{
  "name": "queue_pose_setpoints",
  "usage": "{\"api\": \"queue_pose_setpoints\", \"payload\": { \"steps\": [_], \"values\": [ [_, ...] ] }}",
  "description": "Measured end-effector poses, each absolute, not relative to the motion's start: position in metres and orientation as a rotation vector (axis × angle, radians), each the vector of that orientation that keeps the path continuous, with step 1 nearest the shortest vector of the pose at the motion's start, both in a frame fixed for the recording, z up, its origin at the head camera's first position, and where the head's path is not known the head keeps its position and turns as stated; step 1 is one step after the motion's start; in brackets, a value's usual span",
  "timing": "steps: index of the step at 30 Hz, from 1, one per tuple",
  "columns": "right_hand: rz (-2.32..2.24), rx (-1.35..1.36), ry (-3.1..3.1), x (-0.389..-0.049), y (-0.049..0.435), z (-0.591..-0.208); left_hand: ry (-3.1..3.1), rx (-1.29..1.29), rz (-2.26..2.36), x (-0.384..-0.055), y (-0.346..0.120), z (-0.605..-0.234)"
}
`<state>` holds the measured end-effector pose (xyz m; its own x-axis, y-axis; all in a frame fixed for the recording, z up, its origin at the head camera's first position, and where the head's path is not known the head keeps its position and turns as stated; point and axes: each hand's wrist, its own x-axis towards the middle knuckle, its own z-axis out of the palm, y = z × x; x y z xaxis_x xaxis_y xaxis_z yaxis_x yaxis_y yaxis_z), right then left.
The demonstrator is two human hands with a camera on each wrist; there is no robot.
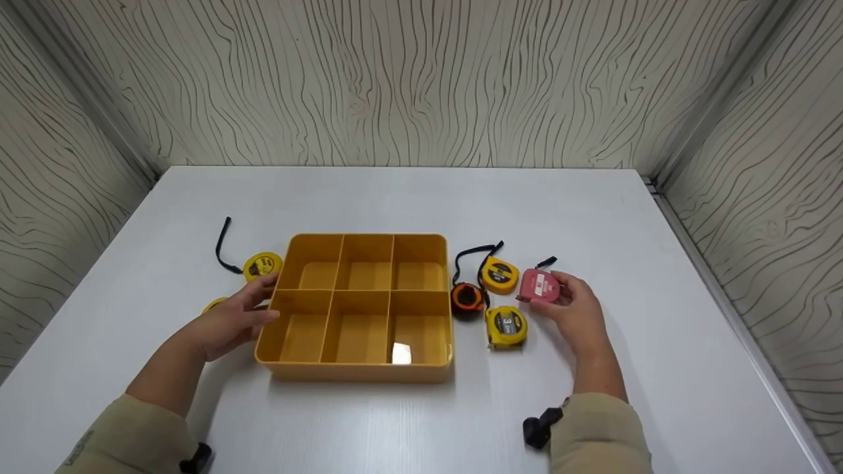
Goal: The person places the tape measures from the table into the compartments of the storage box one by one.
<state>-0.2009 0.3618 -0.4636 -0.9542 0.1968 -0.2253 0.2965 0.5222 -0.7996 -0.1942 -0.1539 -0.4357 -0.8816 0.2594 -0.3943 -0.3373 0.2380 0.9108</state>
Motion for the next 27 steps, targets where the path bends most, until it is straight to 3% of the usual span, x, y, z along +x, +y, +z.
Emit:
{"api": "queue_pose_setpoints", "payload": {
  "steps": [27],
  "values": [
    [-1.393, 0.245, 2.761, -0.209, 0.343, -0.398, 2.048, -0.070, 1.687, -0.195, -0.154, -0.438]
  ]
}}
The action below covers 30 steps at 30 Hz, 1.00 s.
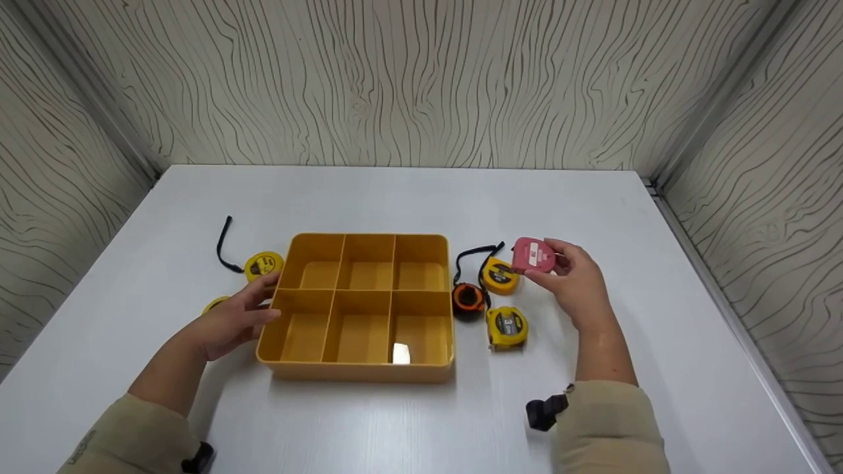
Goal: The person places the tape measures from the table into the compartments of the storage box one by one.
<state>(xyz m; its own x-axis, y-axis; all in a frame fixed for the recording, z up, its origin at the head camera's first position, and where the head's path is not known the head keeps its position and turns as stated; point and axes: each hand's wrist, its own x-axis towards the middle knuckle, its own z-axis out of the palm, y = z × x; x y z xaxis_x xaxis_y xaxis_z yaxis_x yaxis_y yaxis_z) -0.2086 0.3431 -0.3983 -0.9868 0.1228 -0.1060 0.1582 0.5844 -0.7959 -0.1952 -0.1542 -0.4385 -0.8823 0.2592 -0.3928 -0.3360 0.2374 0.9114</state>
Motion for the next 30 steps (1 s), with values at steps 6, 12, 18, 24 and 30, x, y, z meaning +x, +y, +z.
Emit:
{"api": "queue_pose_setpoints", "payload": {
  "steps": [6, 12, 18, 24, 30],
  "values": [
    [-1.378, 0.174, 2.783, -0.210, 0.334, -0.384, 2.049, -0.085, 1.672, -0.197, -0.154, -0.440],
    [-1.352, 0.102, 2.821, -0.211, 0.324, -0.372, 2.050, -0.087, 1.667, -0.197, -0.154, -0.440],
    [-1.327, 0.035, 2.861, -0.210, 0.314, -0.366, 2.047, -0.077, 1.682, -0.195, -0.154, -0.439],
    [-1.333, -0.009, 2.827, -0.211, 0.301, -0.361, 2.048, -0.075, 1.684, -0.194, -0.153, -0.438],
    [-1.319, -0.090, 2.803, -0.212, 0.289, -0.355, 2.039, -0.070, 1.690, -0.194, -0.154, -0.438]
  ]
}}
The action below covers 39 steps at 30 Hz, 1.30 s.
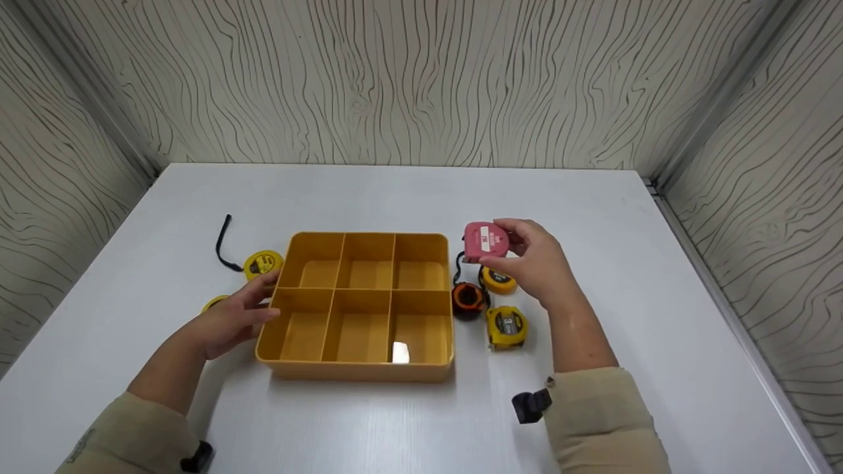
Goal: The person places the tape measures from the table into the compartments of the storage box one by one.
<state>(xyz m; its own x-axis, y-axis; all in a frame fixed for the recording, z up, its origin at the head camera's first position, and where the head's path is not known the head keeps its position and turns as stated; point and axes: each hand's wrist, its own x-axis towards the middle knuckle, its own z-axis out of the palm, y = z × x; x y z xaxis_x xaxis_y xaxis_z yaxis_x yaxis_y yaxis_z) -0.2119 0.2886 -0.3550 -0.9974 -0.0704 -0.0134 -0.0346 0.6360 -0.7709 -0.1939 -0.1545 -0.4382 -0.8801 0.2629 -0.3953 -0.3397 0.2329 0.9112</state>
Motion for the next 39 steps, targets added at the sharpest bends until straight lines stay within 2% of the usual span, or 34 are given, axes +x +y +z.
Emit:
{"api": "queue_pose_setpoints", "payload": {
  "steps": [25, 39],
  "values": [
    [-1.054, -0.359, 2.757, -0.218, 0.253, -0.329, 2.024, -0.059, 1.715, -0.194, -0.155, -0.437],
    [-0.894, -0.472, 2.732, -0.232, 0.239, -0.320, 2.039, -0.071, 1.682, -0.195, -0.154, -0.436]
  ]
}}
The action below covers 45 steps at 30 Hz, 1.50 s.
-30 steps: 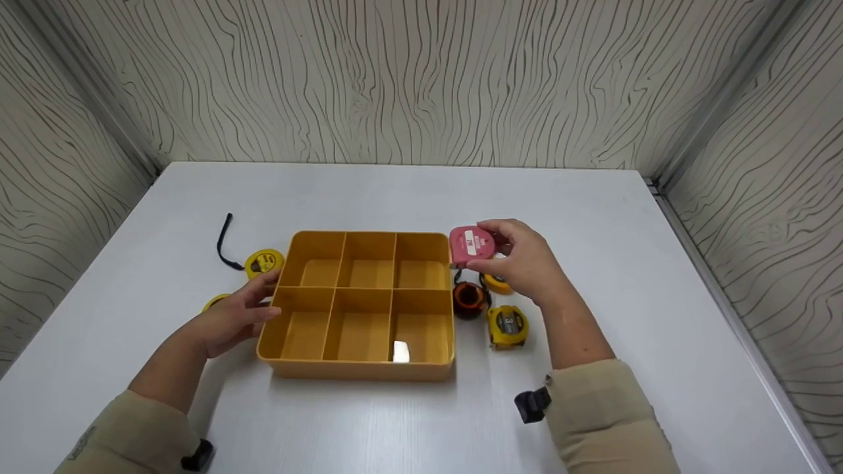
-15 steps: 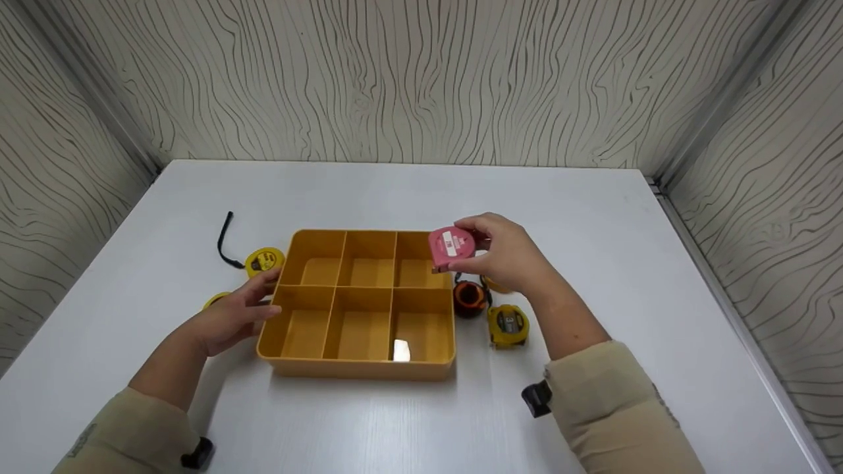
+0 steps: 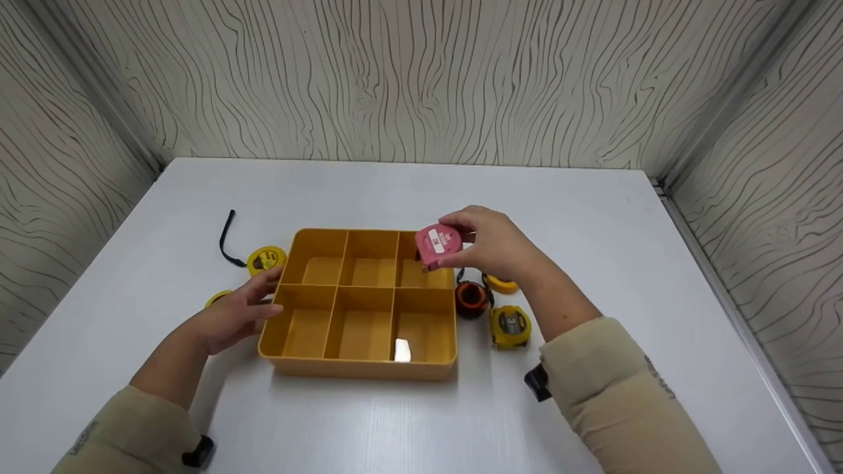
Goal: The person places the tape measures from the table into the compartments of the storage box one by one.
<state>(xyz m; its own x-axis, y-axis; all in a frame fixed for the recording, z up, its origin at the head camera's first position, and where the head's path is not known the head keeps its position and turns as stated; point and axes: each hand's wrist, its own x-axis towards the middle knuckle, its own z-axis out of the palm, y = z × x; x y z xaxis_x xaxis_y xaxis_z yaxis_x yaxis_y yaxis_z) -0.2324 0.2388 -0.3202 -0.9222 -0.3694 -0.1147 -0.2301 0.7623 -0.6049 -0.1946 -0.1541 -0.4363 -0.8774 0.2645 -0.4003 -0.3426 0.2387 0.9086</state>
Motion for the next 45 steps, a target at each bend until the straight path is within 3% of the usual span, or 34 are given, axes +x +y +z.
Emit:
{"api": "queue_pose_setpoints", "payload": {
  "steps": [28, 45],
  "values": [
    [-0.660, -0.415, 2.762, -0.251, 0.222, -0.342, 2.040, -0.063, 1.678, -0.195, -0.154, -0.438],
    [-0.621, -0.398, 2.761, -0.252, 0.237, -0.358, 2.005, -0.041, 1.719, -0.197, -0.155, -0.440]
  ]
}}
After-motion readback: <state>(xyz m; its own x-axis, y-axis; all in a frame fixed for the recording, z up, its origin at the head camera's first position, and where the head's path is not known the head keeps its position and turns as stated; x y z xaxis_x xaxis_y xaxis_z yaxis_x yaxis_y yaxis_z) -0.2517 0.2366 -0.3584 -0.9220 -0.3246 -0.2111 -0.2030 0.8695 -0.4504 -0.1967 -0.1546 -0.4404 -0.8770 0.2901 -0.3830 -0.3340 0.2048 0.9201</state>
